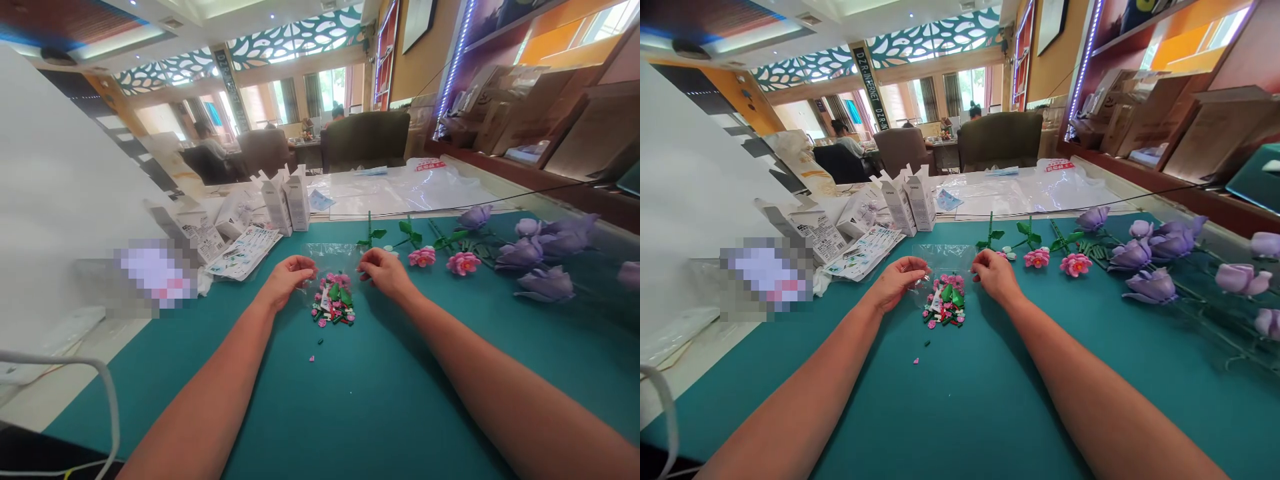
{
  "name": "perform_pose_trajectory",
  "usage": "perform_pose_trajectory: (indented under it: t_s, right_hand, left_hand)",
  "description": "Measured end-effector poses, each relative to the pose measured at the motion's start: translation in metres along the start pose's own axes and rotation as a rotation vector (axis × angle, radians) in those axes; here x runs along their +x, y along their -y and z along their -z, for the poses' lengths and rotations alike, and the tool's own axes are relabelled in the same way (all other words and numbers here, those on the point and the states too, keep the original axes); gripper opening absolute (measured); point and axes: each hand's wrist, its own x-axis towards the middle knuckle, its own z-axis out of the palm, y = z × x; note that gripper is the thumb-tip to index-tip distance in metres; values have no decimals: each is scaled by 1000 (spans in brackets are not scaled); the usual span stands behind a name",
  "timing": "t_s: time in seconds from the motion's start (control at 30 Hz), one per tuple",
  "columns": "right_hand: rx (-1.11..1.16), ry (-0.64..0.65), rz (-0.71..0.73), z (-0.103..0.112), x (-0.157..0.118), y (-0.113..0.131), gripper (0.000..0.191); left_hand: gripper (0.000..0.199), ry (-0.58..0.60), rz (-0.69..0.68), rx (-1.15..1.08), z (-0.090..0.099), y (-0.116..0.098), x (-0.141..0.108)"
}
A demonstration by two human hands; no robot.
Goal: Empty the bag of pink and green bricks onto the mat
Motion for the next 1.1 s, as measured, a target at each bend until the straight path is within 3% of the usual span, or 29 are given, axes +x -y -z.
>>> perform_pose_trajectory:
  t_s: [0.57,1.1]
  right_hand:
    - [-36,-75,189,2,-7,13,5]
    - [28,-81,251,1,-10,21,6]
  left_hand:
    - [29,-29,-67,-56,5,2,3]
    - [30,-82,-115,-139,3,-7,-1]
